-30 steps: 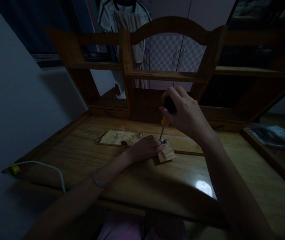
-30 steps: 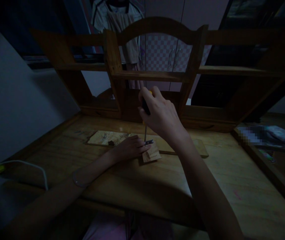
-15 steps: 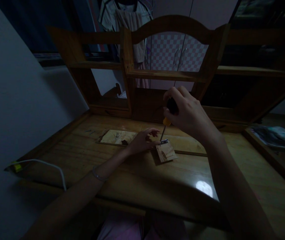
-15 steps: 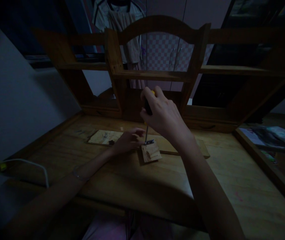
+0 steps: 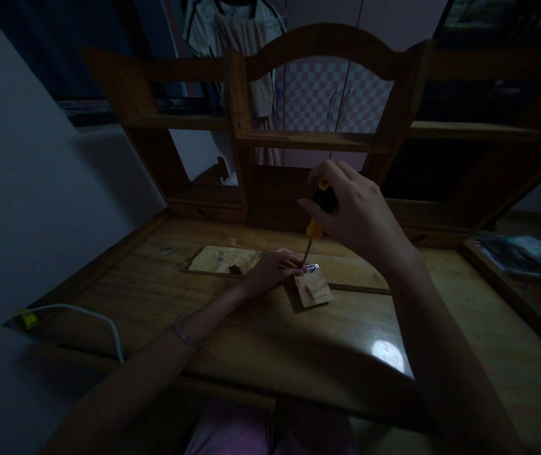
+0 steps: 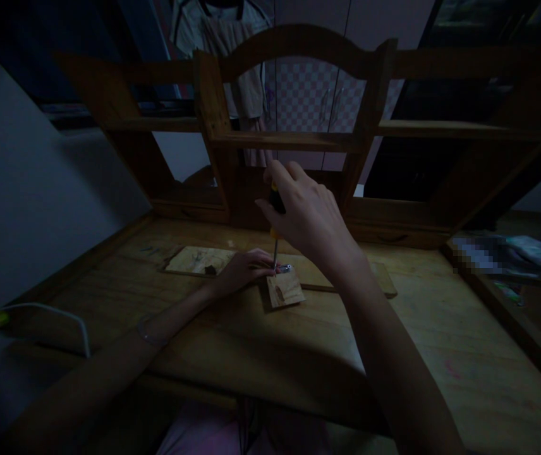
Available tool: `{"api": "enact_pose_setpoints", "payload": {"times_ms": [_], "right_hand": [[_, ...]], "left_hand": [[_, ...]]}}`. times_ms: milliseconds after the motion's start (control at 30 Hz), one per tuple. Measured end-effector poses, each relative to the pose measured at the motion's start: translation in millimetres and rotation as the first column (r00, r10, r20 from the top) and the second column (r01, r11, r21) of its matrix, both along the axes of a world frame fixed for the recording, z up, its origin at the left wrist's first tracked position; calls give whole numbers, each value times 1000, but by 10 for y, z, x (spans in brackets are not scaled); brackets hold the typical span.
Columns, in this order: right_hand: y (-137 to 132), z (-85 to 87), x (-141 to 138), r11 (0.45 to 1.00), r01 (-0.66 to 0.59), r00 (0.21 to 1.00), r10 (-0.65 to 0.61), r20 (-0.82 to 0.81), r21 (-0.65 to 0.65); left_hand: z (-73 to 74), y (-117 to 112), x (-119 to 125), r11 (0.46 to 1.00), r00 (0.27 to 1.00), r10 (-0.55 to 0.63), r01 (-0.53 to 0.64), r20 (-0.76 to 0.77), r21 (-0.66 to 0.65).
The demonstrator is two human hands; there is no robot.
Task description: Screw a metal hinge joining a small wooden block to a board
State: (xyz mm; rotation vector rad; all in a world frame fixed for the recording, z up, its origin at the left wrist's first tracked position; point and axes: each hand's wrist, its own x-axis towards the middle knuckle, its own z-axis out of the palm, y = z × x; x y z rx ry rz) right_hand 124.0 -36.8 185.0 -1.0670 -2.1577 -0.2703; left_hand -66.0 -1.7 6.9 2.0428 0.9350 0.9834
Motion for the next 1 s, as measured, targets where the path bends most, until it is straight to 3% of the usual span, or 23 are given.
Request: {"api": "enact_pose_setpoints", "payload": {"times_ms": [267, 400, 500, 833, 1000], "right_hand": [[-53, 9, -29, 998, -61, 998, 61, 3, -25], [-91, 24, -49, 998, -55, 998, 56, 17, -40], [-70, 18, -48, 999, -28, 999, 29, 20, -25], [-44, -3, -18, 981, -194, 980, 194, -45, -15], [-63, 15, -17, 988, -147, 989, 147, -18, -38]], "left_hand": [[38, -59, 55, 984, 990, 121, -110, -74, 138], [60, -76, 61, 963, 980, 144, -107, -135, 247], [57, -76, 45, 962, 983, 123, -84, -136, 260], [61, -25, -21, 999, 999, 16, -15, -32, 30], [125, -52, -7, 1000, 998, -17, 18, -59, 18]]}}
